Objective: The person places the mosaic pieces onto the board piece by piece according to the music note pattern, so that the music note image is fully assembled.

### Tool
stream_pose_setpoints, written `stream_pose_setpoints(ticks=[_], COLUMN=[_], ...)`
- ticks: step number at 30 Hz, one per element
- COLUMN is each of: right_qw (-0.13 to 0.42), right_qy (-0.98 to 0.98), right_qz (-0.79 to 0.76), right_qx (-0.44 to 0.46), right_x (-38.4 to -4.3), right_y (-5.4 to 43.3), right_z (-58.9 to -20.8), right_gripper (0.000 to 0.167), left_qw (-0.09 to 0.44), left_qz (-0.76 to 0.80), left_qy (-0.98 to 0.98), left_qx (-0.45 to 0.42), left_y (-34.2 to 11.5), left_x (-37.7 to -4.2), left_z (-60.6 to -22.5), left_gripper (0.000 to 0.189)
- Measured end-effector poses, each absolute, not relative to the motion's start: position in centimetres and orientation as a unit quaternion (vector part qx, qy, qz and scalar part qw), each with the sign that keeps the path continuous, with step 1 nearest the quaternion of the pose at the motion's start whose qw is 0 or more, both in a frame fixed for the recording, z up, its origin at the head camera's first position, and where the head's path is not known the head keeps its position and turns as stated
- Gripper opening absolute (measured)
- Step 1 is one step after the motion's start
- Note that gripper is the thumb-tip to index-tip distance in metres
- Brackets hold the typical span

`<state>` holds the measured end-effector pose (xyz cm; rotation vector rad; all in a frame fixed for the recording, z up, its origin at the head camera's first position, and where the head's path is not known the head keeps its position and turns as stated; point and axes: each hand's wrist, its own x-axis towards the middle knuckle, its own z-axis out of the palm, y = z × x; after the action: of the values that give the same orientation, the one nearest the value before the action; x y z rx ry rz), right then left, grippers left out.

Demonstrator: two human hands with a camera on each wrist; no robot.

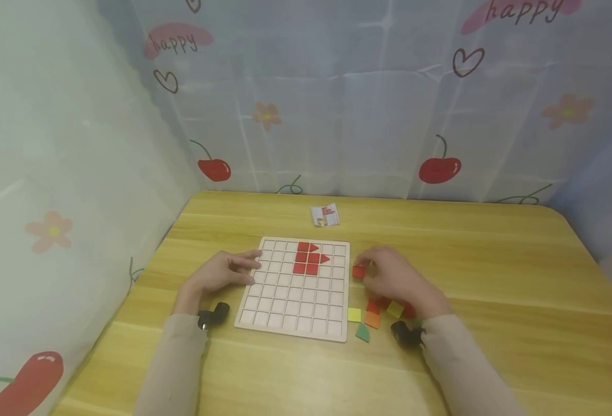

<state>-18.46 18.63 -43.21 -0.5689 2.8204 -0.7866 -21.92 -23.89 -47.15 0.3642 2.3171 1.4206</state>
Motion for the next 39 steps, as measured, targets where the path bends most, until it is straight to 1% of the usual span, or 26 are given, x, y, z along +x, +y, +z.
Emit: stream_pose_setpoints(ticks=[12,19,29,39], right_qw=[0.066,0.083,0.092,0.102], right_qy=[0.928,0.920,0.924,0.927], right_qz=[-0.295,-0.301,-0.280,-0.269], right_qx=[-0.219,-0.237,-0.245,-0.240], right_x=[-19.8,-20.2,-20.7,-20.7], right_y=[16.1,14.4,13.2,12.5], right_z=[-43.2,-43.6,-43.8,-44.0], right_gripper=[0.027,0.028,0.031,0.022], left_qw=[0.199,0.199,0.198,0.199], left_qz=[0.505,0.504,0.504,0.506], left_qy=[0.830,0.831,0.831,0.830], left_qx=[0.126,0.128,0.127,0.125], left_y=[-23.7,-23.6,-23.6,-23.6], left_x=[-21.9,-21.8,-21.9,-21.7], left_z=[-47.0,-46.8,-46.9,-46.8], left_gripper=[0.035,0.034,0.033,0.034])
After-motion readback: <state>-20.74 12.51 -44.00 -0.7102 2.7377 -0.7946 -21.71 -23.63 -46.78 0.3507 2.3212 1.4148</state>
